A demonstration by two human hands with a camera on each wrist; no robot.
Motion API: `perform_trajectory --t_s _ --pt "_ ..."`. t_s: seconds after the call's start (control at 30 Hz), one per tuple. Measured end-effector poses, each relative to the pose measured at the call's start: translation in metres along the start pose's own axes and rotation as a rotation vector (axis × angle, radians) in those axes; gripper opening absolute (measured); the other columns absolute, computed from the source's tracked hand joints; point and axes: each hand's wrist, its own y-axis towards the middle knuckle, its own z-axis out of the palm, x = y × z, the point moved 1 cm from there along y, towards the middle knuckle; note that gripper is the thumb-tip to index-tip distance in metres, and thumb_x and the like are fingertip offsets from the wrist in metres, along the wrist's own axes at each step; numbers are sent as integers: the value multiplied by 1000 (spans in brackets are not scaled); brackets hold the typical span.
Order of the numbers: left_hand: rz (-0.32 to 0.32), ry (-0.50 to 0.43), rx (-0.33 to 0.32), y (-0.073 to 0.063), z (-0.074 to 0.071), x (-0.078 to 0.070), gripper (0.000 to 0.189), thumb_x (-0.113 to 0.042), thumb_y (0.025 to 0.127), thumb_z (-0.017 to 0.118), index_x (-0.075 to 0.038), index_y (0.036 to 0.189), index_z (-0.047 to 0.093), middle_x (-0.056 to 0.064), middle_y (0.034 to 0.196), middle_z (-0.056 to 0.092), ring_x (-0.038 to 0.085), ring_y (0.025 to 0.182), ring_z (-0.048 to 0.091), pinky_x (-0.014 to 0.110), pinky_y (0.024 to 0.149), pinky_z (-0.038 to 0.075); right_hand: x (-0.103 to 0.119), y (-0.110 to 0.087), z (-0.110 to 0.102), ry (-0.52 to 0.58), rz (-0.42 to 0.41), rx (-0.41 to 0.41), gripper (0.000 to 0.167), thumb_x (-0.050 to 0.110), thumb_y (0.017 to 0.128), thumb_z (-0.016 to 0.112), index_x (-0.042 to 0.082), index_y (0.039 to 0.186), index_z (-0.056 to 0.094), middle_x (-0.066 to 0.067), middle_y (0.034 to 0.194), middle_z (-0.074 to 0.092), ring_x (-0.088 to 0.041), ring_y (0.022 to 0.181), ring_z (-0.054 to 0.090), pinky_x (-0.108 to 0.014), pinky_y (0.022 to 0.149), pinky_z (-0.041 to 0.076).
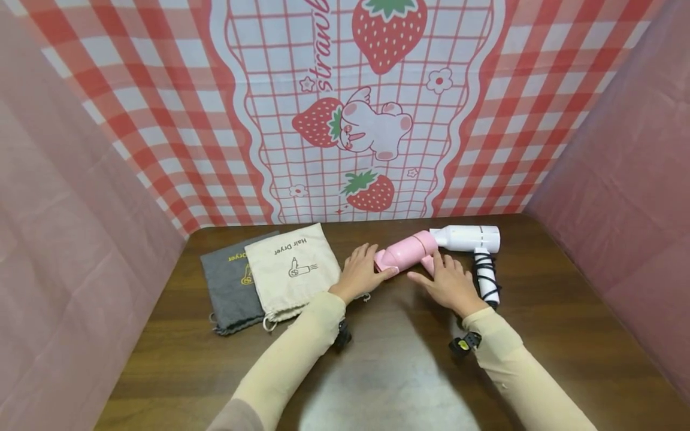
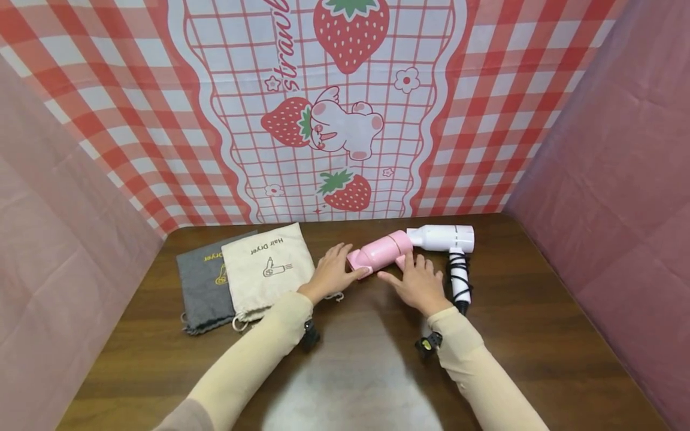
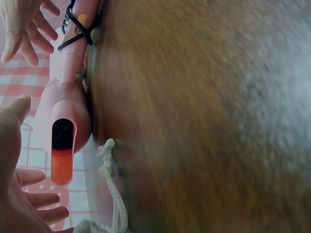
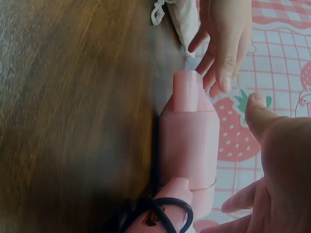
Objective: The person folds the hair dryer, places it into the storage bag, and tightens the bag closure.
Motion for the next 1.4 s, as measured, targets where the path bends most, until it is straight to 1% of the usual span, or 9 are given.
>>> perform_trajectory --t_s 0.13,0.37,0.5,0.67,0.9,1.03,1.17,1.33,1.4 --pt "9 -3 3 2 4 -1 82 -62 90 55 -7 148 36 18 153 38 33 143 34 53 112 34 -4 1 -2 -7 18 3 100 71 89 45 -6 149 24 -36 146 33 -54 133 32 -71 102 29" --pt "28 4 3 4 10 -5 81 -62 89 55 -8 147 38 18 150 41 34 140 38 53 110 36 -10 2 -2 -25 46 1 96 66 91 47 -8 148 25 -38 144 34 -55 131 35 -72 98 33" --pt "23 -9 4 5 13 -7 81 -61 89 56 -9 147 37 17 150 42 33 140 38 53 109 37 -13 2 -1 -27 56 21 98 68 91 45 -8 148 24 -38 144 34 -56 131 34 -72 97 33" --pt "26 -34 -3 6 14 -9 81 -58 89 59 -7 148 37 18 149 42 34 139 39 54 109 36 -16 2 1 -30 67 36 100 70 90 43 -9 148 24 -39 142 35 -57 129 35 -71 96 35" --pt "2 -49 -1 8 19 -10 86 -60 87 61 -6 149 34 16 151 41 33 139 39 54 108 39 -20 2 4 -42 62 43 99 69 90 45 -13 143 28 -42 135 41 -58 122 42 -68 91 41" --pt "-6 -59 -6 9 22 -11 87 -57 86 63 -5 149 33 16 151 41 34 139 40 53 107 41 -23 2 6 -39 69 52 96 65 91 48 -15 141 30 -43 132 42 -59 119 45 -67 90 42" --pt "-19 -58 -4 9 23 -13 87 -56 86 65 -6 149 33 16 149 42 33 138 40 52 106 42 -25 2 8 -37 82 72 94 62 92 50 -15 142 30 -44 131 43 -58 118 47 -66 89 43" --pt "-40 -49 -5 13 25 -15 89 -56 84 67 -7 150 32 16 145 44 32 134 43 51 105 43 -28 3 9 -44 58 64 87 54 93 56 -14 142 31 -44 127 45 -57 112 52 -63 86 46" --pt "-45 -34 -22 14 25 -16 89 -55 83 69 -8 149 34 17 141 47 32 129 45 49 101 45 -29 5 8 -53 43 55 83 49 93 58 -13 141 33 -44 125 48 -56 109 54 -63 84 47"
